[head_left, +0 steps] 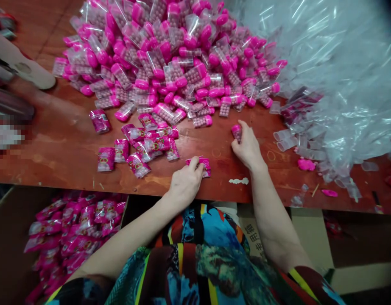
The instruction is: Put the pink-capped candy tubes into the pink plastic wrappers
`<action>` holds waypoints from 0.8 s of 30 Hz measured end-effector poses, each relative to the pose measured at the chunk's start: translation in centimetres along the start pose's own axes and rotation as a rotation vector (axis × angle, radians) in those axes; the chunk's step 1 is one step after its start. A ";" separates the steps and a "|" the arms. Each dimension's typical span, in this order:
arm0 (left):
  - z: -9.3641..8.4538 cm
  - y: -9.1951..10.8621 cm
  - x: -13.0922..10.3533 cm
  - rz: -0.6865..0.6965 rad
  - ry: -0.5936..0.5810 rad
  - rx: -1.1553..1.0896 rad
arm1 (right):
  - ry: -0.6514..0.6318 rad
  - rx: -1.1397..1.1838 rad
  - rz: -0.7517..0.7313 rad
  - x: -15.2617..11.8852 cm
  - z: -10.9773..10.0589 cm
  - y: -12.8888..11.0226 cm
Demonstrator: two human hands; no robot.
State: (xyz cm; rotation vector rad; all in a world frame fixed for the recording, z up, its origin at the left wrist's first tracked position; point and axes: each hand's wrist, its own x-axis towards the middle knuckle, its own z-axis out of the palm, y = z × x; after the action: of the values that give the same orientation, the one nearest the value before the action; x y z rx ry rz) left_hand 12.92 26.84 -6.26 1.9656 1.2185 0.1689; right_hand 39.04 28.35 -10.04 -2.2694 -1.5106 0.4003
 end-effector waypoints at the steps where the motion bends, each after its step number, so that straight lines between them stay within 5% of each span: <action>1: 0.0 0.0 0.0 0.011 0.004 0.010 | -0.001 0.020 -0.006 -0.9 -0.1 -0.3; 4: 0.1 0.1 -0.1 0.054 0.070 0.043 | 0.002 0.187 0.068 -3.9 -0.2 -1.7; 7: 0.1 0.5 -0.1 0.078 0.166 0.095 | -0.029 0.622 0.224 -6.8 -0.2 -3.2; 10: 0.0 0.6 0.0 0.070 0.139 0.219 | -0.035 0.866 0.305 -8.7 0.3 -4.2; 15: 0.6 0.3 0.0 0.102 0.128 0.373 | 0.015 0.891 0.332 -9.7 1.3 -5.6; 24: 1.5 -0.4 0.2 0.170 0.280 0.263 | -0.068 0.774 0.305 -10.1 1.9 -7.8</action>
State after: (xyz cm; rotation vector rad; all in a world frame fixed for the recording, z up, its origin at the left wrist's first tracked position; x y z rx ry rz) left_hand 13.49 26.25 -7.62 2.3359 1.3009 0.3994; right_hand 28.00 22.01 -7.82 -1.8428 -0.8066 0.9629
